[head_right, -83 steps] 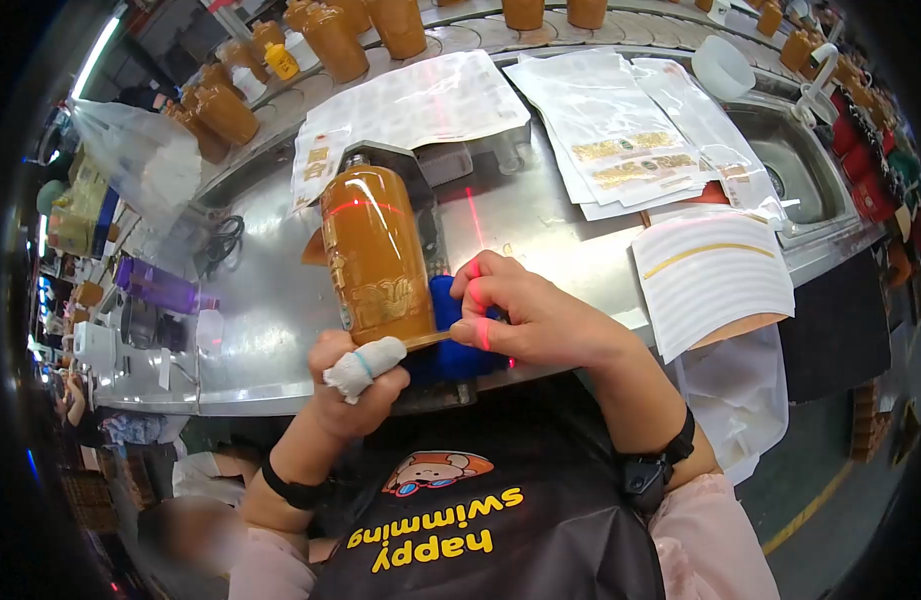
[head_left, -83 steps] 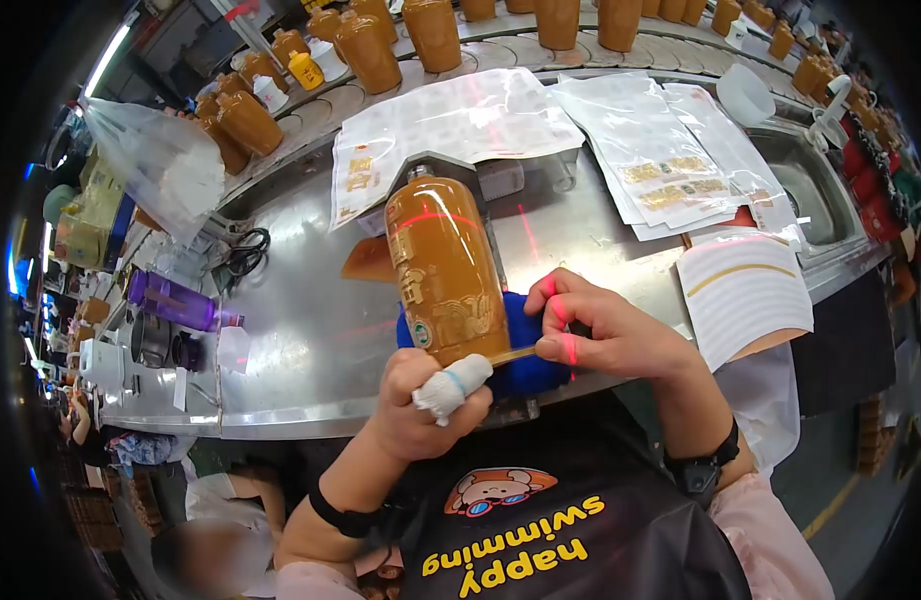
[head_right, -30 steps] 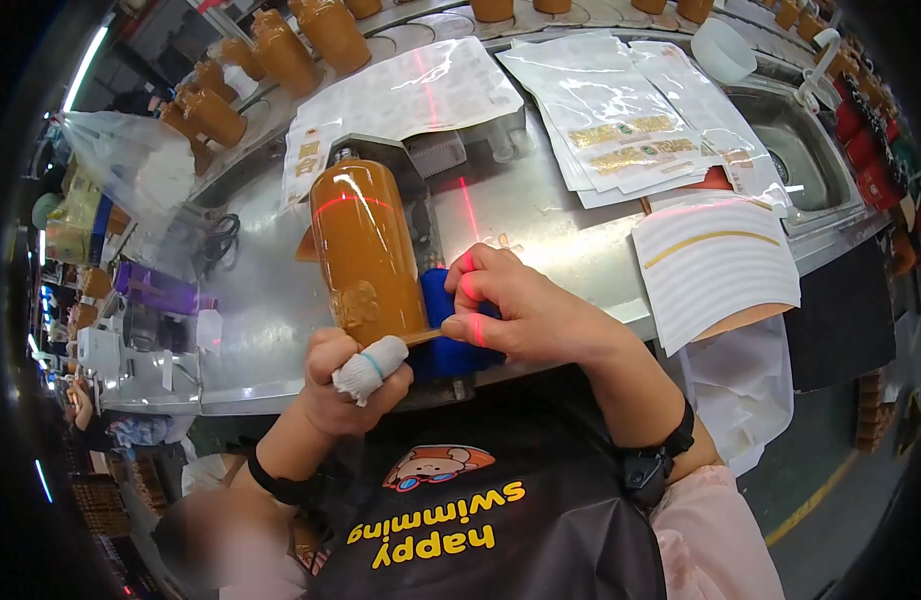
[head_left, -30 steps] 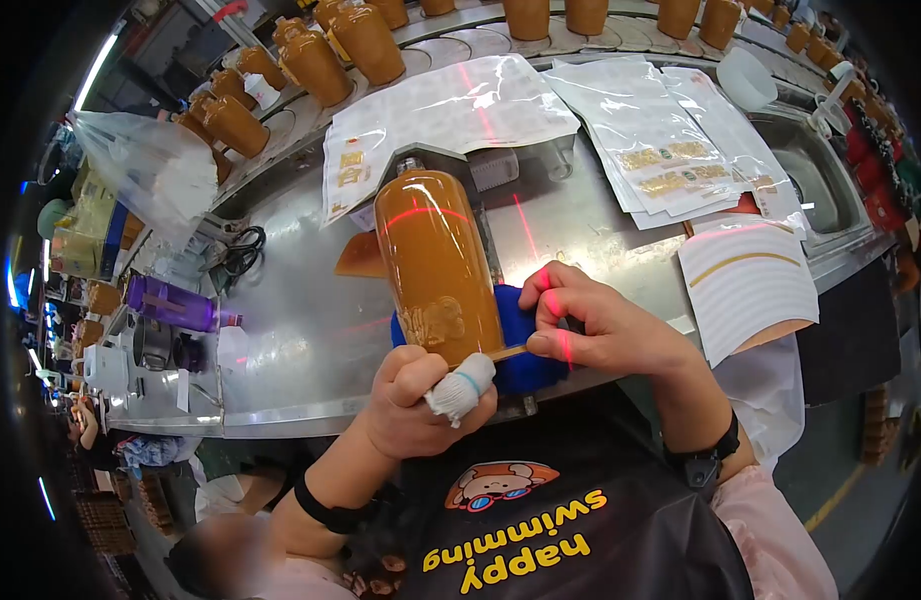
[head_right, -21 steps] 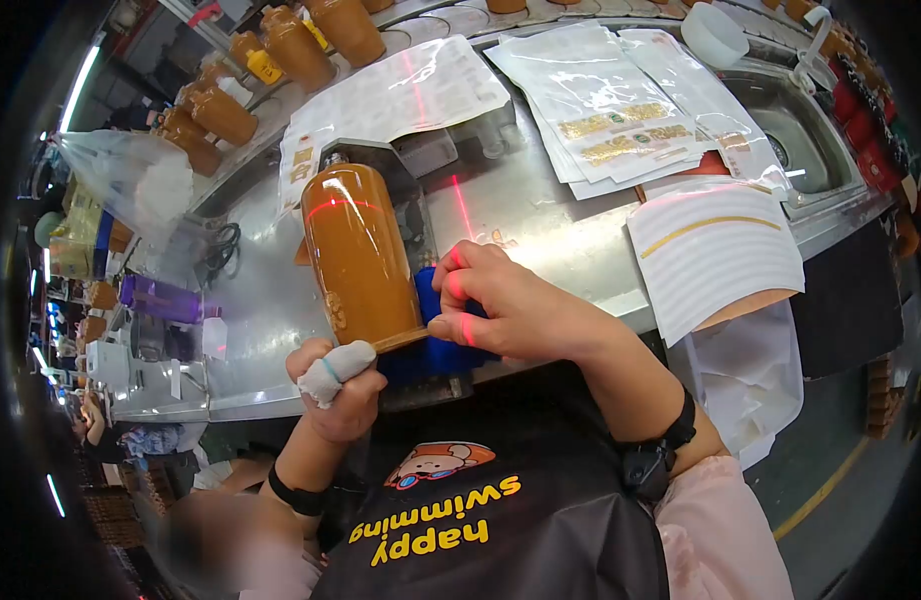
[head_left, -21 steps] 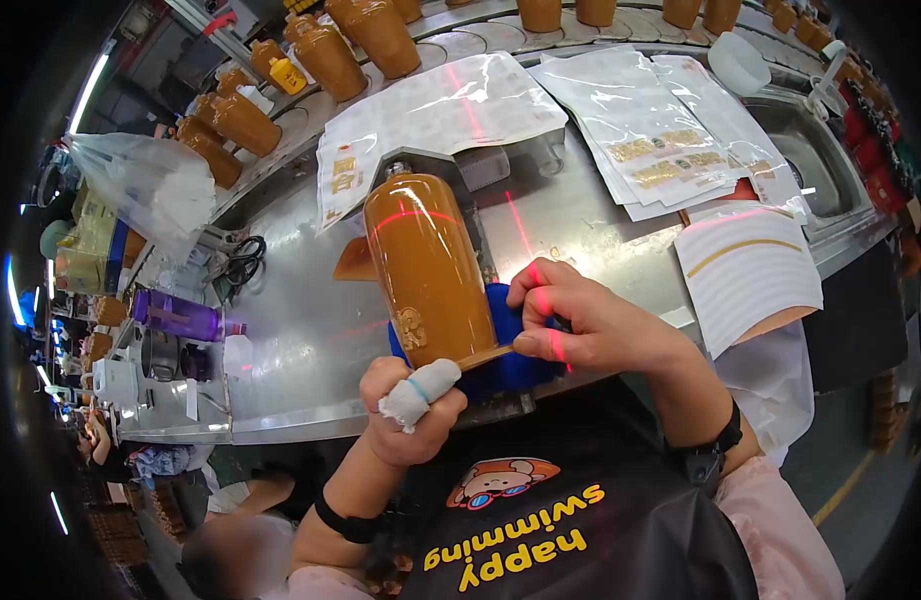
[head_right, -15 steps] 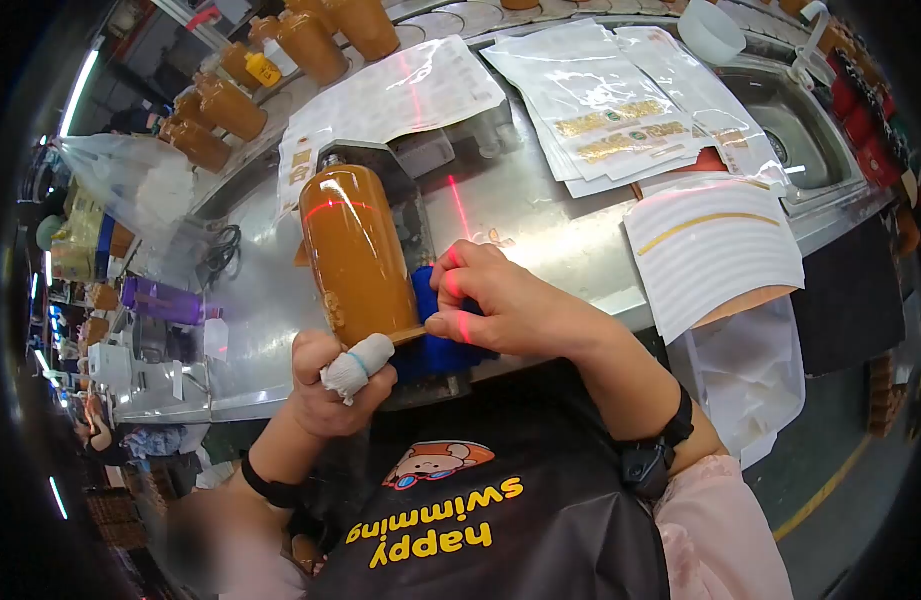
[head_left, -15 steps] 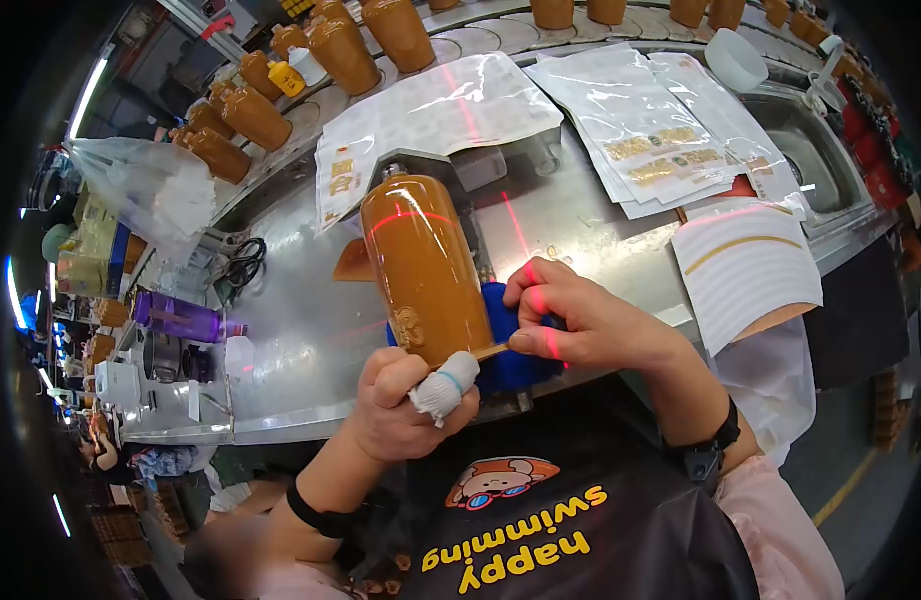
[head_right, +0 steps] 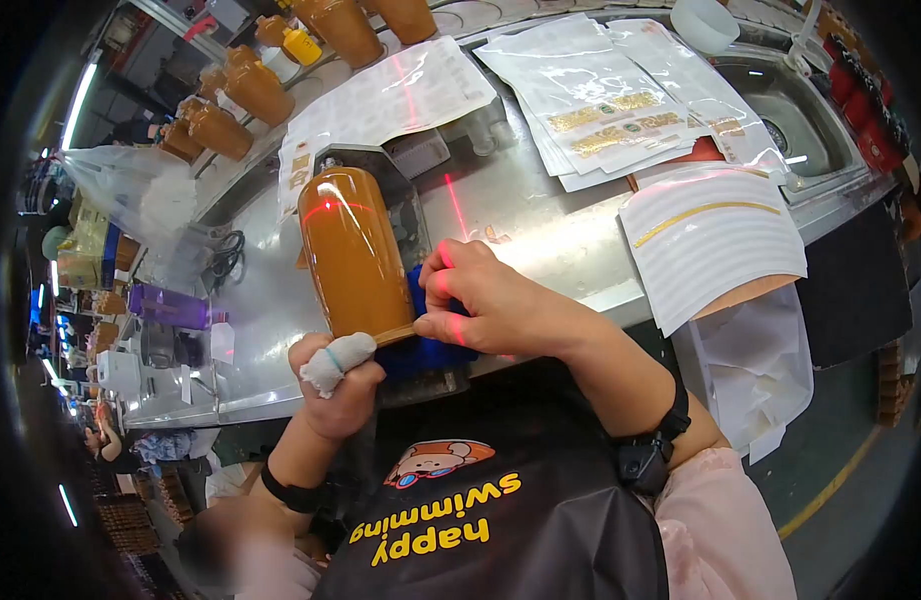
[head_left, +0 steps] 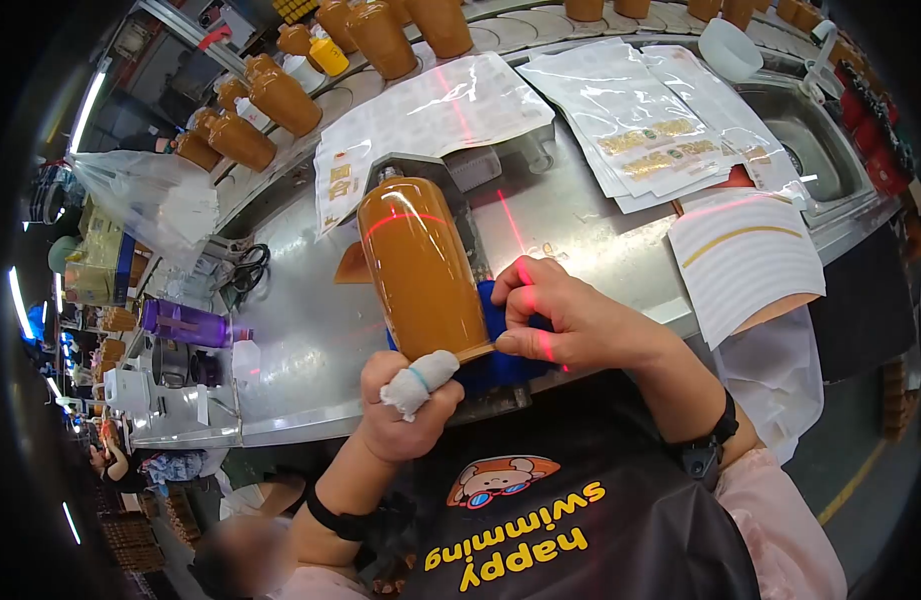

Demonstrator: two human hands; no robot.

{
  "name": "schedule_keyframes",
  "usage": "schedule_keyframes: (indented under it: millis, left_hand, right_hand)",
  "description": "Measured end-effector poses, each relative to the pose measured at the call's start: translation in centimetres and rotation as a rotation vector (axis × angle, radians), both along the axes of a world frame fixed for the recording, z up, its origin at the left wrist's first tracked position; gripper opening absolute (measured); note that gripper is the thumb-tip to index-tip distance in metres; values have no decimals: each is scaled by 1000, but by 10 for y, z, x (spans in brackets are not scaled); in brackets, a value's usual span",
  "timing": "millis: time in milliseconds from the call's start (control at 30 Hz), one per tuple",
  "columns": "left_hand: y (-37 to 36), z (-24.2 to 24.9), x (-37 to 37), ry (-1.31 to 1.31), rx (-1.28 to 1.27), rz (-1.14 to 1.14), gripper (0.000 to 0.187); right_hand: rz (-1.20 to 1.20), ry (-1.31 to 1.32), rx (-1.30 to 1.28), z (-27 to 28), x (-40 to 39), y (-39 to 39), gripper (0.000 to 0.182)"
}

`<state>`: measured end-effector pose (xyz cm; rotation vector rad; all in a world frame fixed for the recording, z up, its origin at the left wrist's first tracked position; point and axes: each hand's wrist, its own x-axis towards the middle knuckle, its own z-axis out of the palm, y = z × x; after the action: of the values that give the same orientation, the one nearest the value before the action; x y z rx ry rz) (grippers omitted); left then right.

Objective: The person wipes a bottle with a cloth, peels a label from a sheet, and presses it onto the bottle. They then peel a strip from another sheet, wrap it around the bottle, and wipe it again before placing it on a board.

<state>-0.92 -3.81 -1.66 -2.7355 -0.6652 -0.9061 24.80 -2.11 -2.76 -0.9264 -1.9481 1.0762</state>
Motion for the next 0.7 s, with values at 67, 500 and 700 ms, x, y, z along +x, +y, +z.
schedule_keyframes:
  millis: [67,500,700]
  left_hand:
    - [3,4,1,16,-20,-41,26]
    - [-2,-4,-4,28,15,-16,26]
    - [3,-4,-1,-8,-32,-50,28]
  right_hand:
    - [4,-1,-17,0,1,1,25]
    - [-33,22,47,-3,-6,0,24]
    - [-34,1,34,-4,-5,2,24]
